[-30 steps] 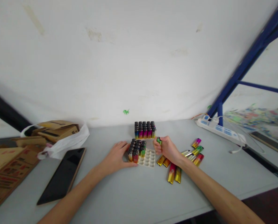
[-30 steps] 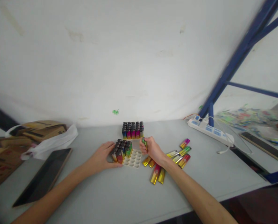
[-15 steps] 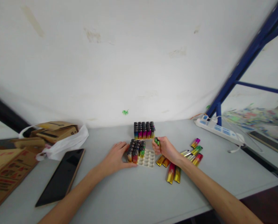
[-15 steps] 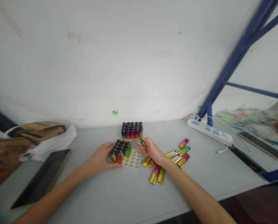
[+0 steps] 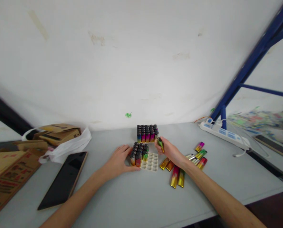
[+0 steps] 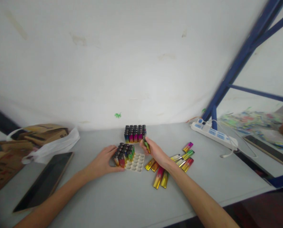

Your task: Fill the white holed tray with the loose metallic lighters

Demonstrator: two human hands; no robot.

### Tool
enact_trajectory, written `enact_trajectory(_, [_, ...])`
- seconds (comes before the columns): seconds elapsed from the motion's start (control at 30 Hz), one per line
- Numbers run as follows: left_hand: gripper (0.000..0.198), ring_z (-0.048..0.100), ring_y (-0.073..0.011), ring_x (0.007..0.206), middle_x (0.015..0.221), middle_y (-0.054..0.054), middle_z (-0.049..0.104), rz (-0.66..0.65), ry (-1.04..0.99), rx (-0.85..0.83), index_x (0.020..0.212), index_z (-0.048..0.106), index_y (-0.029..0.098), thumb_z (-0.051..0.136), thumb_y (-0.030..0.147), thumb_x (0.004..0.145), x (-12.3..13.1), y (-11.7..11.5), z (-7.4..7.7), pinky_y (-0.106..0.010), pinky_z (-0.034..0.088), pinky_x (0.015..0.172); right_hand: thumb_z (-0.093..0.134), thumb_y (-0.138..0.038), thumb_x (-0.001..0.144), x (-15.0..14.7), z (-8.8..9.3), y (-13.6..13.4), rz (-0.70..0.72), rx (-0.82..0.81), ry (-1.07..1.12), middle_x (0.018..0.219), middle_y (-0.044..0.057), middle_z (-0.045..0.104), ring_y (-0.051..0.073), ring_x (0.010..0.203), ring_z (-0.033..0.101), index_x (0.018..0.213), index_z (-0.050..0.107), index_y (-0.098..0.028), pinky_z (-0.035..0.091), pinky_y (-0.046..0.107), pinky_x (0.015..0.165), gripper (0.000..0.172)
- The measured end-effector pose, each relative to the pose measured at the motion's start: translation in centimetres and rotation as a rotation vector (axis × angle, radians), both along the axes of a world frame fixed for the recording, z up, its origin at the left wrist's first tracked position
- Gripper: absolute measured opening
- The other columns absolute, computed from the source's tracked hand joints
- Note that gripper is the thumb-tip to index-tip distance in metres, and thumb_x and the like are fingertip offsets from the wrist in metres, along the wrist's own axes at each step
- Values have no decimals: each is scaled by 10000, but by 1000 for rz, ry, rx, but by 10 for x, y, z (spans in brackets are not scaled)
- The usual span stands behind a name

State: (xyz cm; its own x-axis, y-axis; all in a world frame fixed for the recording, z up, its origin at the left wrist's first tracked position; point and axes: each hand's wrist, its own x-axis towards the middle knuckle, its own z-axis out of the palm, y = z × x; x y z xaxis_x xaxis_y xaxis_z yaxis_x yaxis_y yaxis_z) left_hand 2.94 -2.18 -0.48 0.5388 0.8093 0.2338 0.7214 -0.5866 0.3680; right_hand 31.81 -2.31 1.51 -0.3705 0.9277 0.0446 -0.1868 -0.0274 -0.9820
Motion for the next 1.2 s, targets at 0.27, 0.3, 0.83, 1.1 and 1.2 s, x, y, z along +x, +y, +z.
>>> enact_trajectory(0.27, [744, 698, -382, 1166, 1213, -117, 752, 9, 12, -16, 1171, 742, 223, 892, 769, 689, 1, -2, 2, -485, 545, 1052, 558, -618, 1068, 12, 20, -13, -15, 360, -335, 857, 17, 588, 194, 837, 551, 852, 616, -221, 464, 330, 798, 455])
enact_trajectory(0.3, [736, 699, -378, 1160, 1210, -116, 751, 7, 14, -16, 1166, 739, 220, 894, 763, 693, 2, -2, 2, -485, 544, 1051, 576, -587, 1072, 13, 22, -15, -24, 444, -412, 876, 25, 614, 199, 857, 571, 875, 633, -219, 471, 335, 816, 421])
enact_trajectory(0.83, [686, 696, -369, 1135, 1174, -104, 752, 1, 6, -26, 1114, 736, 223, 894, 750, 704, 2, -4, 5, -477, 539, 1028, 636, -547, 1060, -4, 10, -36, -6, 664, -653, 817, 36, 731, 223, 720, 679, 1012, 659, -258, 534, 345, 727, 294])
enact_trajectory(1.1, [707, 692, -382, 1174, 1209, -108, 749, 1, 22, -30, 1176, 735, 222, 922, 707, 697, 2, -2, 4, -486, 532, 1064, 510, -557, 1125, -6, 11, -31, 33, 856, -800, 840, 55, 690, 227, 734, 637, 1086, 651, -240, 454, 326, 694, 350])
enact_trajectory(1.2, [708, 694, -378, 1162, 1200, -111, 750, 2, 20, -19, 1169, 730, 216, 913, 718, 704, 1, -2, 3, -484, 535, 1052, 477, -565, 1135, -5, 13, -29, 42, 909, -852, 818, 57, 686, 232, 727, 632, 1076, 653, -235, 431, 323, 693, 378])
